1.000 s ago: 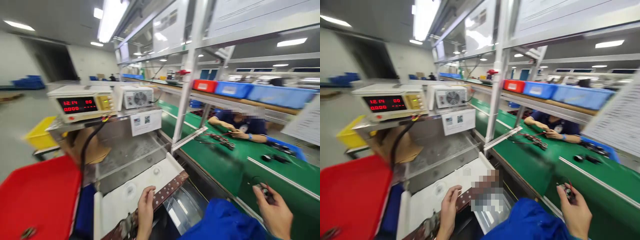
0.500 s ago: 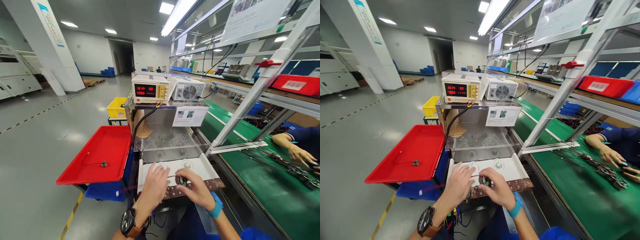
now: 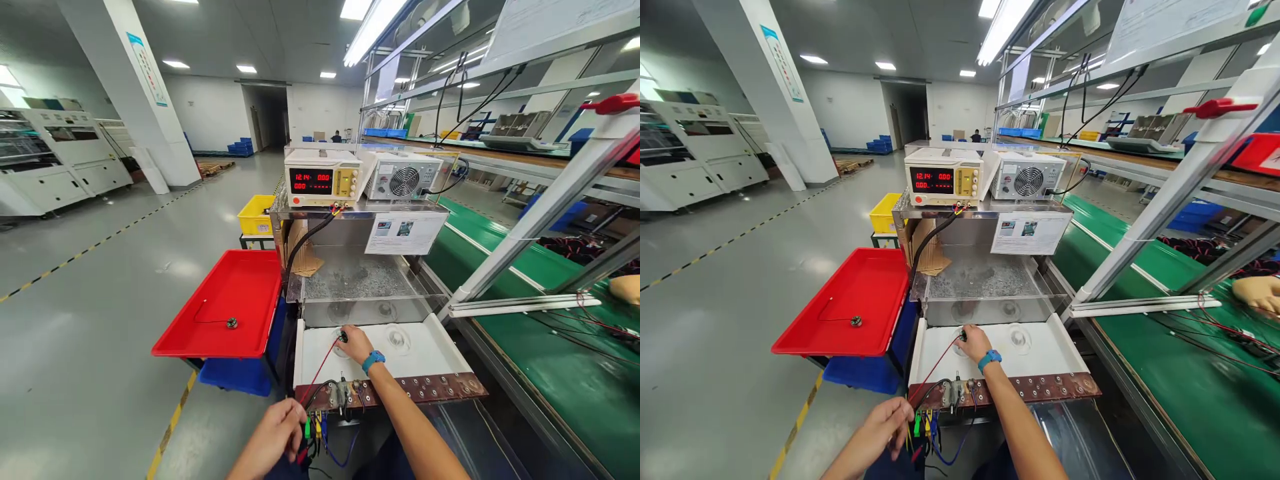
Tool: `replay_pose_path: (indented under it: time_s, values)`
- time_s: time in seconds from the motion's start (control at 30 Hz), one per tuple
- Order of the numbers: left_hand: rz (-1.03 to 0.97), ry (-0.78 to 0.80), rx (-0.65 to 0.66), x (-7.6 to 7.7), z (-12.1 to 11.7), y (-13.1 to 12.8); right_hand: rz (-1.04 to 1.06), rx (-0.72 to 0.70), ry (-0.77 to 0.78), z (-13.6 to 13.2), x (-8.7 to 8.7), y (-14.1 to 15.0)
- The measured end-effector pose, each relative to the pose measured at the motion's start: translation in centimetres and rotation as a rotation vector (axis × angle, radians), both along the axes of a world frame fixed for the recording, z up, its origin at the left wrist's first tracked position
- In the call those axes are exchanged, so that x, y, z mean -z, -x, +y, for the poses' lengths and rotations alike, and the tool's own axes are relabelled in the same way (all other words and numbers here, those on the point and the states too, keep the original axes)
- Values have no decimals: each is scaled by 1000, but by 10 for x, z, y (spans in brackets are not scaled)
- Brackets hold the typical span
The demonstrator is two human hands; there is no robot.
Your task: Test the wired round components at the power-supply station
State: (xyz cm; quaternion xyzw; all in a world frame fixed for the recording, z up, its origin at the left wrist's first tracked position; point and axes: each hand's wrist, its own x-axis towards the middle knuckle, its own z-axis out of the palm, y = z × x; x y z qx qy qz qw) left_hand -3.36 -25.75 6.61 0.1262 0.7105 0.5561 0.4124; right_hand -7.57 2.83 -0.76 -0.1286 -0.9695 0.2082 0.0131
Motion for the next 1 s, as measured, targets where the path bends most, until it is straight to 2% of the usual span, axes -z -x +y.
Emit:
replay_pose_path:
  time_s: [0.07,0.17,0.3,0.43,0.6,0.67,0.8,0.87,1.0]
  values:
    - [-184,-117,-19,1,9,-14,-43,11,-45,0,-1,-1]
    - [-375,-235,-12,-8,34,-27,-97,20,-101,-1,-6,-2]
    - [-412,-322,-28,-24,71,-27,-150,41,-126,-1,-8,-4]
    - [-317,-389,-87,-27,101,-17,-145,33,-110,2,-4,-6]
    - [-128,-349,-95,-6,126,5,-136,27,-68,7,-2,-6]
    - [22,-278,-61,4,135,15,-139,32,-48,8,-1,-5]
    - [433,-101,96,21,148,28,-109,33,-11,10,5,-3]
    - [507,-52,141,27,151,30,-92,39,1,11,9,-2]
    - [521,-4,151,36,152,28,-97,32,20,13,12,-2]
